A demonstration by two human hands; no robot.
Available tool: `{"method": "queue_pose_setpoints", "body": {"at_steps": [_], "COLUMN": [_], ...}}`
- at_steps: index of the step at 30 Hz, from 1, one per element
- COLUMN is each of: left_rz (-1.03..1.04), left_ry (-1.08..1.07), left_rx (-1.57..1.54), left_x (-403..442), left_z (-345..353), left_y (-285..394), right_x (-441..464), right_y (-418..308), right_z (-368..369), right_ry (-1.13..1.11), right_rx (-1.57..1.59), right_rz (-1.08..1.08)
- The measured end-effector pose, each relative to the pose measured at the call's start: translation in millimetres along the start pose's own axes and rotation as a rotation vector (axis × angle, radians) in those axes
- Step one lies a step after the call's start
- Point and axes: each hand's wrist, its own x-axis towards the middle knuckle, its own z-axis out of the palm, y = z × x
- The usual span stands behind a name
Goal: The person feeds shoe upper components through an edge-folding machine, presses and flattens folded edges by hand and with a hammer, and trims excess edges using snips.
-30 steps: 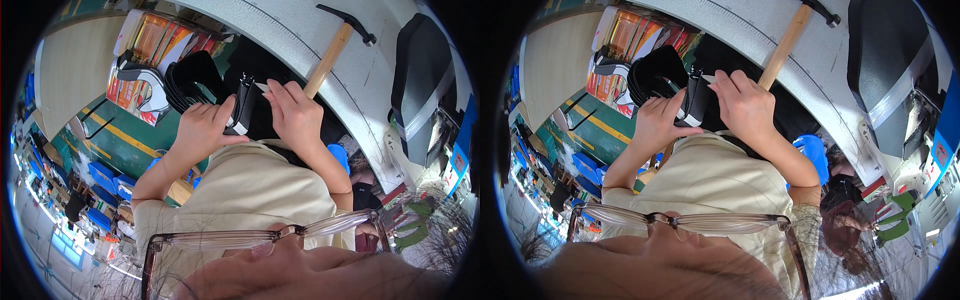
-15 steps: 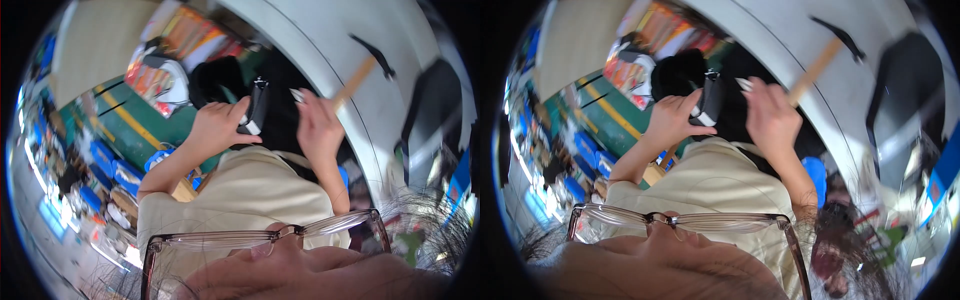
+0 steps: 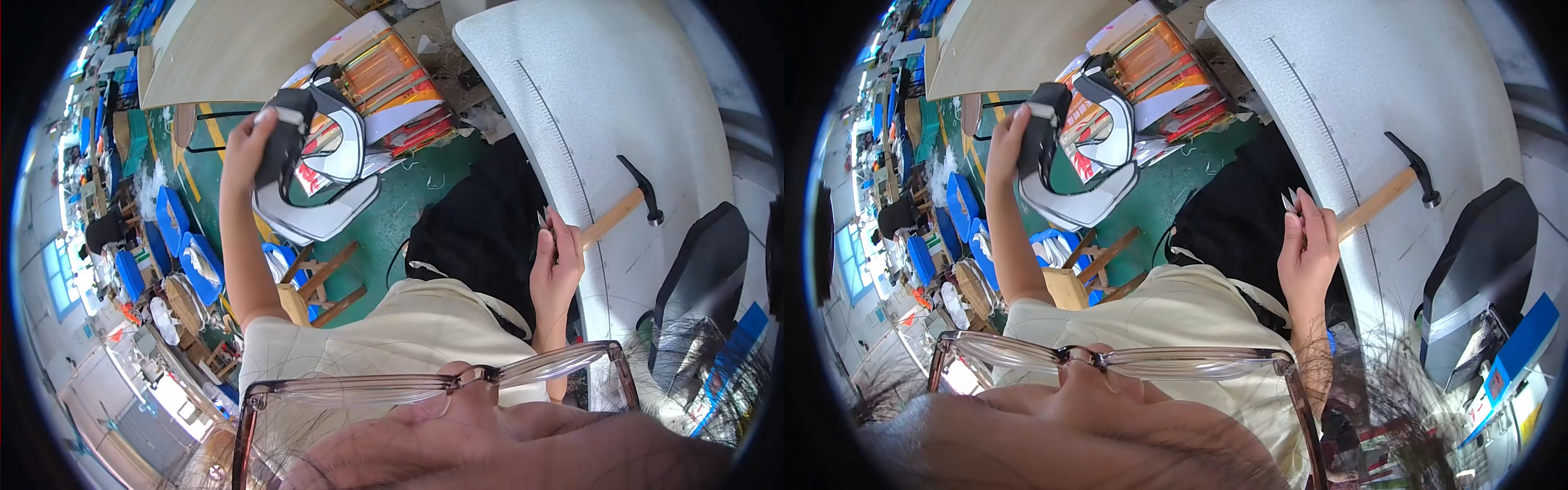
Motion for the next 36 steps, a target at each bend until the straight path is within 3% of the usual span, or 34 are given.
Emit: {"method": "queue_pose_setpoints", "body": {"at_steps": [3, 5, 7, 9, 11, 15, 16, 18, 19, 20, 21, 23, 25, 27, 29, 34, 36], "left_rz": [-0.077, 0.102, 0.058, 0.232, 0.33, 0.318, 0.323, 0.226, 0.215, 0.192, 0.169, 0.255, 0.105, 0.189, 0.328, 0.633, 0.869], "left_ry": [0.001, 0.335, 0.367, 0.192, 0.123, 0.032, 0.096, 0.077, 0.057, 0.051, 0.046, 0.13, 0.054, 0.049, -0.019, 0.053, 0.067], "left_rx": [-0.049, 0.519, 0.874, 0.732, 0.913, 0.776, 0.781, 0.826, 0.827, 0.8, 0.773, 0.775, 0.942, 1.161, 1.277, 1.226, 1.071], "left_x": [87, 169, 180, 176, 146, 134, 142, 139, 142, 147, 152, 209, 176, 150, 174, 147, 118], "left_z": [-15, -23, -3, 34, 76, 93, 94, 101, 103, 107, 110, 99, 100, 110, 101, 156, 189], "left_y": [-44, -123, -153, -183, -192, -270, -292, -270, -259, -247, -235, -295, -232, -201, -244, -160, -103], "right_x": [-1, -4, -13, -30, -54, -98, -114, -134, -150, -136, -143, -143, -147, -163, -191, -246, -268], "right_y": [-1, 2, 3, 22, 48, 102, 116, 147, 185, 177, 184, 176, 136, 83, 13, -52, -64], "right_z": [-2, -7, -18, -30, -44, -67, -77, -90, -98, -106, -107, -107, -107, -106, -123, -156, -167], "right_ry": [0.046, 0.067, 0.105, 0.241, 0.38, 0.672, 0.639, 0.661, 0.647, 0.702, 0.675, 0.706, 0.838, 0.986, 1.086, 1.632, 1.525], "right_rx": [-0.014, -0.041, -0.009, -0.156, -0.281, -0.399, -0.43, -0.426, -0.794, -0.911, -0.876, -0.98, -0.866, -0.721, -0.797, -1.295, -1.364], "right_rz": [-0.025, -0.018, 0.11, 0.069, 0.132, 0.23, 0.357, 0.519, 0.187, 0.106, 0.281, 0.337, 0.347, 0.186, 0.039, -0.434, -0.361]}}
